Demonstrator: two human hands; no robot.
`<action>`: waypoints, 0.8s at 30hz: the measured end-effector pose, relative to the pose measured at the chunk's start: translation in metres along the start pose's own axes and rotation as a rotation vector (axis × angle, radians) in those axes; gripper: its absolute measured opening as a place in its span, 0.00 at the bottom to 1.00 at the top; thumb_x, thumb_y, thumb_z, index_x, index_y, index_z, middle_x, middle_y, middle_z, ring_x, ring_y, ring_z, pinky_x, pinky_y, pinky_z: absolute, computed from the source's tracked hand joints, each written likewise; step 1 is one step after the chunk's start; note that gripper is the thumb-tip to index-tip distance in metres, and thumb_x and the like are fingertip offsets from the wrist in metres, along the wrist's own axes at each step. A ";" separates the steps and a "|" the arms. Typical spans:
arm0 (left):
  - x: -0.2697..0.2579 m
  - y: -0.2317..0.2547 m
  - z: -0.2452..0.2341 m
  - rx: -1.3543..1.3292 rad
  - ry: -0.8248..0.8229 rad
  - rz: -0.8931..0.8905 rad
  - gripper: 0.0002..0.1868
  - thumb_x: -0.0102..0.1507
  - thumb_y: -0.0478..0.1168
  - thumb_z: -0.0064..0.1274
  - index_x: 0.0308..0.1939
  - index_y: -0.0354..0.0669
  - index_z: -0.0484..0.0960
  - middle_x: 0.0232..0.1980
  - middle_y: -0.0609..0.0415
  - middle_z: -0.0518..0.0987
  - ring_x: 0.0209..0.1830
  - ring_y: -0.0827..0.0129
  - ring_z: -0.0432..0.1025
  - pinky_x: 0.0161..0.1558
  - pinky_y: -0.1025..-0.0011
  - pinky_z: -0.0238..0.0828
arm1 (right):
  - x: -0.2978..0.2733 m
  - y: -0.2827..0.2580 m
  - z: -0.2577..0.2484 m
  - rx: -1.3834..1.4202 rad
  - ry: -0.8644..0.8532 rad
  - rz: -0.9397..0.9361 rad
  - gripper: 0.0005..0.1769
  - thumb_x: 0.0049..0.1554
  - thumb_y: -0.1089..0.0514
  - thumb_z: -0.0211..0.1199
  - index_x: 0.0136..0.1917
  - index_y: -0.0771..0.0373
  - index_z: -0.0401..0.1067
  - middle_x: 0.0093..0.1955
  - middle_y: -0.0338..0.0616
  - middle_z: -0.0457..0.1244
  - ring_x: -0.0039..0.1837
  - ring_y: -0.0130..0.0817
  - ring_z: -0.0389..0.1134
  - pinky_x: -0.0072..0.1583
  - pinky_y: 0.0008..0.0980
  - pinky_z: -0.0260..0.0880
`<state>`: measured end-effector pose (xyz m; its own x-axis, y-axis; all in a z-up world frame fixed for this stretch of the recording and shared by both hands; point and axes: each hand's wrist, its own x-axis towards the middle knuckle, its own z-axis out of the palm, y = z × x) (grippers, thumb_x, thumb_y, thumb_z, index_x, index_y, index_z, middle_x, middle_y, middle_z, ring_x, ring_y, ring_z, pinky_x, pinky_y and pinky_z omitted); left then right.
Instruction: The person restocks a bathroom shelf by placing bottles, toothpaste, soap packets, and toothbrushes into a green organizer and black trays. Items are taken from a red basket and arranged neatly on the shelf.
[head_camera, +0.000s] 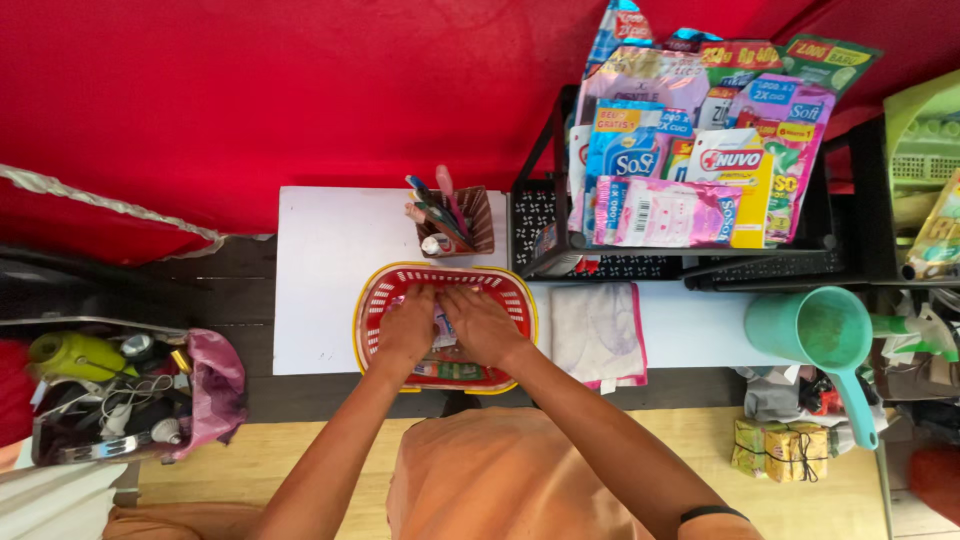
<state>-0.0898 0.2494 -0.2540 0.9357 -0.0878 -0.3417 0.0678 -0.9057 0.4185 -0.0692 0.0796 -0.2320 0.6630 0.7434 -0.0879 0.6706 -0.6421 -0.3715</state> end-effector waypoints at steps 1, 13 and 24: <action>0.004 -0.007 0.009 0.031 -0.002 0.000 0.32 0.54 0.33 0.59 0.63 0.38 0.70 0.65 0.40 0.71 0.55 0.43 0.75 0.52 0.53 0.75 | 0.004 0.001 0.005 -0.020 -0.049 0.029 0.45 0.45 0.58 0.71 0.74 0.72 0.60 0.76 0.58 0.55 0.77 0.51 0.54 0.74 0.47 0.52; 0.034 -0.038 0.038 0.192 -0.167 -0.004 0.24 0.60 0.31 0.52 0.61 0.37 0.73 0.59 0.36 0.74 0.51 0.45 0.78 0.48 0.56 0.78 | 0.023 0.001 0.033 -0.182 -0.011 0.126 0.24 0.54 0.62 0.61 0.64 0.68 0.69 0.62 0.55 0.64 0.67 0.49 0.63 0.67 0.46 0.59; 0.024 -0.034 0.032 0.218 -0.196 0.064 0.12 0.63 0.32 0.48 0.47 0.38 0.83 0.49 0.39 0.82 0.49 0.50 0.80 0.46 0.56 0.79 | 0.023 -0.004 0.012 0.014 -0.118 0.217 0.42 0.41 0.65 0.70 0.69 0.69 0.61 0.66 0.57 0.62 0.68 0.50 0.62 0.68 0.51 0.55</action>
<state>-0.0807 0.2645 -0.3032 0.8497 -0.2066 -0.4851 -0.0848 -0.9616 0.2611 -0.0601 0.1014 -0.2436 0.7471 0.6055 -0.2743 0.5115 -0.7872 -0.3447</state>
